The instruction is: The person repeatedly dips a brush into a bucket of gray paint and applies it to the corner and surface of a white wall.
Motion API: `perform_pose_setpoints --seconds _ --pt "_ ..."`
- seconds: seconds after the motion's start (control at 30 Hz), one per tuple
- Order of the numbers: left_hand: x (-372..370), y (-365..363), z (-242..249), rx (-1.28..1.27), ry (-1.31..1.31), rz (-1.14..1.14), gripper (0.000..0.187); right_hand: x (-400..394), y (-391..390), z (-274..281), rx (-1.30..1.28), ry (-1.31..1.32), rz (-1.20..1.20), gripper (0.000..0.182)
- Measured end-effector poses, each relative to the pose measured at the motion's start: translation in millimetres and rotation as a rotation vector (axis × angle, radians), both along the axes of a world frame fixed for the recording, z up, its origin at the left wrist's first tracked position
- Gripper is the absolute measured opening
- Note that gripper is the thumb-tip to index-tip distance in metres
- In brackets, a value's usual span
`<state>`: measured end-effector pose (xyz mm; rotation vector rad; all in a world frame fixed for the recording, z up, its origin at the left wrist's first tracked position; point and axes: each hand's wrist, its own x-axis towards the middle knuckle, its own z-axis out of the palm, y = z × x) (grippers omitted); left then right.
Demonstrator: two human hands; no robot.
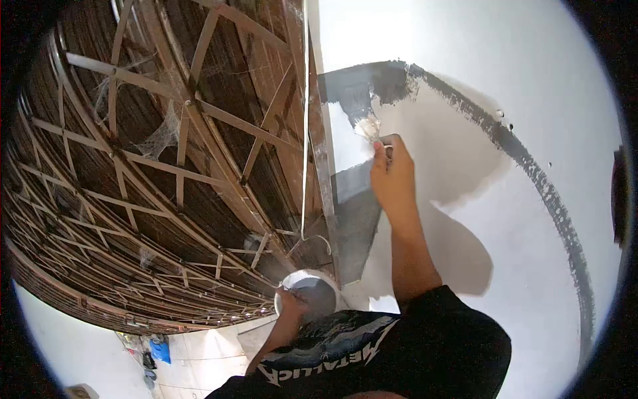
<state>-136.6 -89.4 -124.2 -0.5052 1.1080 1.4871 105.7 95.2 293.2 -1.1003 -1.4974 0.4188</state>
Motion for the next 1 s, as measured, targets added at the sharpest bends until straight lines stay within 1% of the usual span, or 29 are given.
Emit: perform_pose_setpoints --seconds 0.03,0.1,0.2,0.3,0.4,0.5,0.6,0.67,0.7,0.77,0.83,0.9,0.93,1.0 --pt "5.1 -0.1 18.0 -0.007 -0.012 -0.006 0.064 5.5 -10.5 3.4 -0.038 0.055 0.012 0.017" --pt "4.2 3.1 26.0 -0.008 -0.044 0.003 0.070 15.7 -29.6 14.0 -0.098 0.153 0.038 0.018" --pt "6.0 -1.7 27.2 -0.031 -0.070 0.005 0.076 11.8 -34.9 20.2 0.101 0.062 -0.014 0.018" --pt "9.5 -6.2 38.8 -0.079 -0.041 -0.060 0.079 -0.1 -6.8 13.7 0.404 -0.033 -0.093 0.018" --pt "6.3 -5.3 34.4 -0.051 -0.043 -0.029 0.078 11.3 -26.4 24.6 0.091 -0.184 -0.020 0.021" --pt "2.7 -7.0 27.1 0.000 -0.049 0.004 0.077 22.0 -41.7 28.9 0.115 -0.086 0.008 0.022" --pt "0.7 -8.4 17.2 0.028 -0.046 0.026 0.074 7.7 -21.6 29.7 0.295 -0.020 -0.057 0.022" --pt "-0.6 -7.5 9.1 0.030 -0.039 0.045 0.071 14.8 -22.2 36.9 0.047 -0.214 -0.040 0.022" --pt "1.4 -5.9 13.8 -0.005 -0.048 0.058 0.069 18.5 -23.9 41.5 -0.076 -0.304 -0.033 0.022" --pt "3.3 1.0 24.7 -0.073 -0.062 0.081 0.067 35.2 -38.1 44.4 0.029 -0.250 -0.065 0.021" --pt "-1.6 -0.4 21.2 0.015 -0.060 0.022 0.067 40.5 -39.5 43.4 0.123 -0.175 -0.085 0.021" --pt "-0.5 -6.1 20.9 0.052 -0.048 -0.027 0.067 39.4 -26.8 38.6 0.198 -0.081 -0.094 0.019" --pt "5.2 -8.7 40.5 0.049 -0.035 -0.050 0.067 37.5 -17.2 35.9 0.132 -0.147 -0.094 0.018" --pt "10.0 -13.5 43.4 0.062 -0.035 -0.036 0.066 34.2 -1.9 31.0 -0.003 -0.274 -0.096 0.016"
